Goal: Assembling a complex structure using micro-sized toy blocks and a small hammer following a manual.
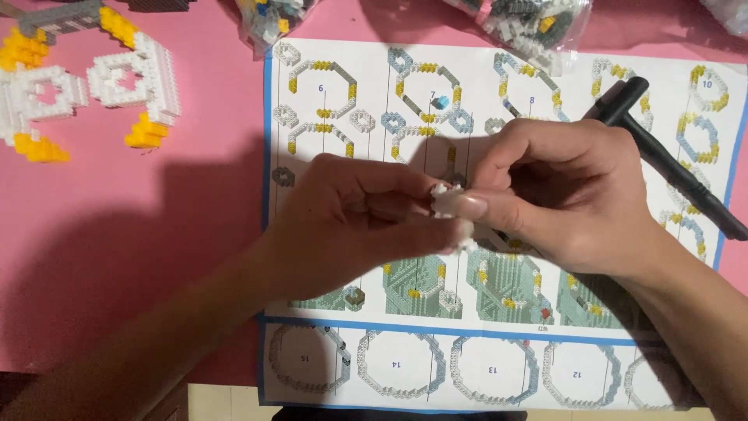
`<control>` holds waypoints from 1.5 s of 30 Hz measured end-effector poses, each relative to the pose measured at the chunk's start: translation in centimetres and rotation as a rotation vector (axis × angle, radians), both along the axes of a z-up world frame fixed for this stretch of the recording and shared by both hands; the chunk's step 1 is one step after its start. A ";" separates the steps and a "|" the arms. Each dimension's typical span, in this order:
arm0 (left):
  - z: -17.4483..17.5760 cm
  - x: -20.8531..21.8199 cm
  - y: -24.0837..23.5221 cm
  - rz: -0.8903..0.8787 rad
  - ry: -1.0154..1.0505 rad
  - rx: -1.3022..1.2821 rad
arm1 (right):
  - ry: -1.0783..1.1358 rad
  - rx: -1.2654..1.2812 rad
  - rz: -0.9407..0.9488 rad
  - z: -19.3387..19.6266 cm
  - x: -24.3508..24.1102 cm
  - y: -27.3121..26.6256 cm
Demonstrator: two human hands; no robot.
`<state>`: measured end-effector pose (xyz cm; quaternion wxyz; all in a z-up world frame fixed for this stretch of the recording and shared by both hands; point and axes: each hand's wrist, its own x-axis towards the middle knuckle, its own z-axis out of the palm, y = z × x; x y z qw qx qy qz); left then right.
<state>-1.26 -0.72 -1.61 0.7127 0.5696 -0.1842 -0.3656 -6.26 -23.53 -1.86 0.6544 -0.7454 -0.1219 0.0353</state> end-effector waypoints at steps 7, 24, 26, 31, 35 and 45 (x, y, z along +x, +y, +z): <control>-0.1 0.8 0.2 -0.118 0.072 -0.042 | -0.002 -0.039 0.002 0.2 0.0 0.2; -1.3 0.6 0.3 -0.092 0.099 -0.190 | 0.122 0.088 -0.060 0.1 0.1 0.2; 0.1 1.2 0.3 -0.089 0.078 -0.167 | 0.141 0.128 -0.094 -0.3 0.1 0.0; 2.2 1.7 0.6 -0.023 0.018 0.156 | 0.112 0.134 -0.107 -1.2 -0.4 0.1; 0.2 1.5 0.6 -0.037 0.008 -0.224 | -0.222 -0.371 -0.120 4.3 0.8 -0.1; 0.6 1.5 0.2 0.137 0.165 -0.048 | -0.264 -1.301 -0.328 10.3 9.5 -3.5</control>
